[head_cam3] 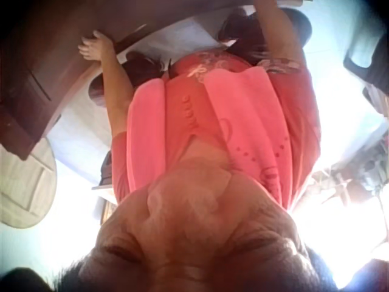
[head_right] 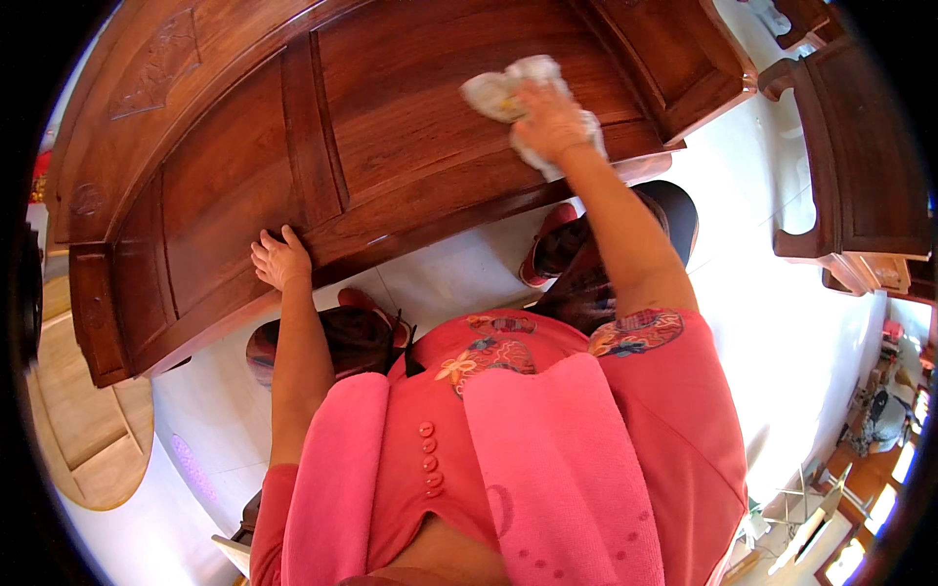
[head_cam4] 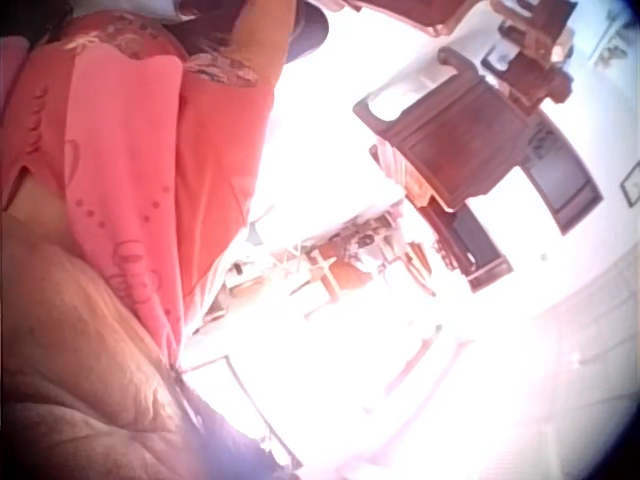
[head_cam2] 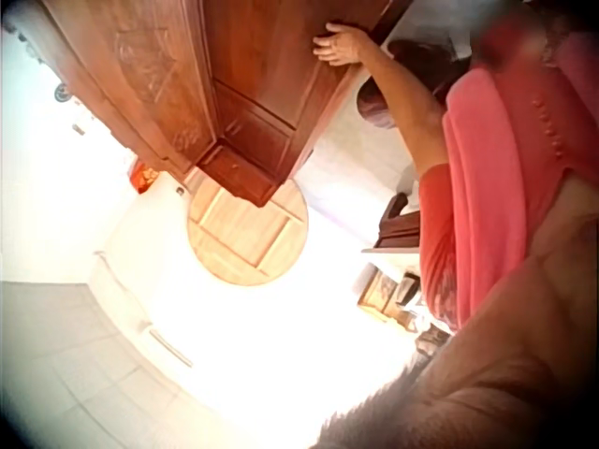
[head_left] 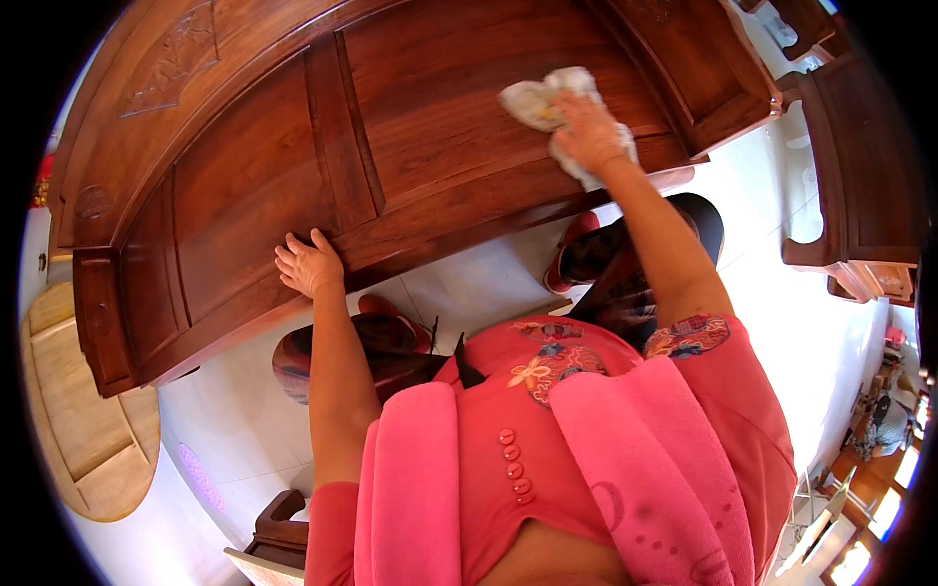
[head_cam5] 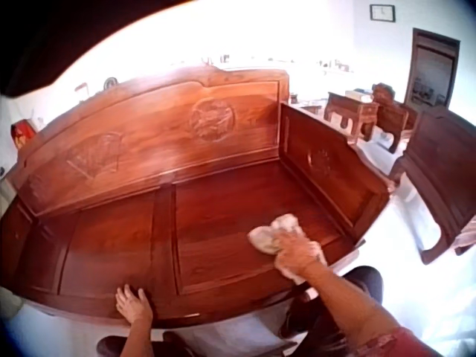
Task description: The person wipes a wooden bench using a cloth. They move the cloth across the seat, backrest, and carved details of the bench, using their hands to apply pressure and reach corners.
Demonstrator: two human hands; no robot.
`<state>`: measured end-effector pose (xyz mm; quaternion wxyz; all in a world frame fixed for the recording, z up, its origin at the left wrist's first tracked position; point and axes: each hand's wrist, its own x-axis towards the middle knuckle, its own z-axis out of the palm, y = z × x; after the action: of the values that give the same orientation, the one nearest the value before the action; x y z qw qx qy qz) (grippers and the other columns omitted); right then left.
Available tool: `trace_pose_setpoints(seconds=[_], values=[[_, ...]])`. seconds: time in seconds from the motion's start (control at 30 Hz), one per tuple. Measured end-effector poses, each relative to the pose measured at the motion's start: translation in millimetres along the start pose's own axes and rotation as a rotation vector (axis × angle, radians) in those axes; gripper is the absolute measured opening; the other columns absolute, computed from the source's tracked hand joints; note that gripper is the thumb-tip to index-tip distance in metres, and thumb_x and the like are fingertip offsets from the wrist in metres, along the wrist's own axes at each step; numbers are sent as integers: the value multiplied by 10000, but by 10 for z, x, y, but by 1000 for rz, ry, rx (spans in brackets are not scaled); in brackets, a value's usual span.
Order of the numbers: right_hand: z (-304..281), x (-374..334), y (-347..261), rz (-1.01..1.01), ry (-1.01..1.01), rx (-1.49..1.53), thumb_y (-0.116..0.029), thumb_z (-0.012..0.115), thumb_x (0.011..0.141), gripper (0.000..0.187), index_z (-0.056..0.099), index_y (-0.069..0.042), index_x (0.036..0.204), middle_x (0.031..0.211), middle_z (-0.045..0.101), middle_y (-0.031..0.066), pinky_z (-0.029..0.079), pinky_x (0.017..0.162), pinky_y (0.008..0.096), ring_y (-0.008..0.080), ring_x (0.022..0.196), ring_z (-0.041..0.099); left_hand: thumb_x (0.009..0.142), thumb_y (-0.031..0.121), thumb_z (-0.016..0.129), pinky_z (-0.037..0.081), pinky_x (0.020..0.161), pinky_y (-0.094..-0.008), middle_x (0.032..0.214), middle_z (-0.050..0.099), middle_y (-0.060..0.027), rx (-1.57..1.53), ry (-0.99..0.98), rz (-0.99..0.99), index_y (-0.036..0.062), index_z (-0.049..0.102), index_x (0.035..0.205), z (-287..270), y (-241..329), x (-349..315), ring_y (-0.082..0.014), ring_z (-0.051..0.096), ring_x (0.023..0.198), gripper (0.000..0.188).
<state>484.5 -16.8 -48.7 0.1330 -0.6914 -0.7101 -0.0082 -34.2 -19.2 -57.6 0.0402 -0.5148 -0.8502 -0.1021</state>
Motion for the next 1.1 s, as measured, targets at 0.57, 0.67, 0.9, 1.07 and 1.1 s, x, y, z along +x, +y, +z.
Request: trace_pose_setpoints(seconds=[0.57,0.67,0.9,1.07,1.1], values=[[167,177,-2060,-106,-218,86,-415,588,911,717,402,-160,1555,1681,246,63,175,1250,518,345,1553,171,999,581,459,269,1180,-580,1591,352,-225,60,57,17,96,433,1509,-8,19,-42,-402,330,1468,704],[173,328,-2729,-291,-301,229,-357,617,903,641,474,-185,1503,1643,319,57,199,1247,492,326,1548,188,996,600,457,268,1175,-555,1589,365,-206,71,61,4,98,446,1503,23,1,-22,-371,321,1469,714],[285,657,-2794,-459,-349,287,-292,628,898,580,508,-196,1458,1618,361,38,229,1239,491,306,1534,238,982,573,497,249,1196,-551,1599,347,-203,18,31,-4,102,440,1505,-5,16,-43,-377,303,1481,707],[203,923,-1859,-146,-213,156,-323,614,912,595,483,-245,1487,1632,353,3,259,1223,542,299,1529,262,977,569,504,246,1199,-549,1601,343,-201,20,33,-16,100,440,1504,-19,-27,-46,-377,295,1486,709],[185,991,-1570,-101,-199,92,-357,589,930,623,445,-225,1522,1650,322,7,254,1230,522,298,1530,262,976,567,505,244,1200,-547,1602,342,-201,16,33,-20,100,440,1504,-28,-25,-49,-376,292,1487,708]])
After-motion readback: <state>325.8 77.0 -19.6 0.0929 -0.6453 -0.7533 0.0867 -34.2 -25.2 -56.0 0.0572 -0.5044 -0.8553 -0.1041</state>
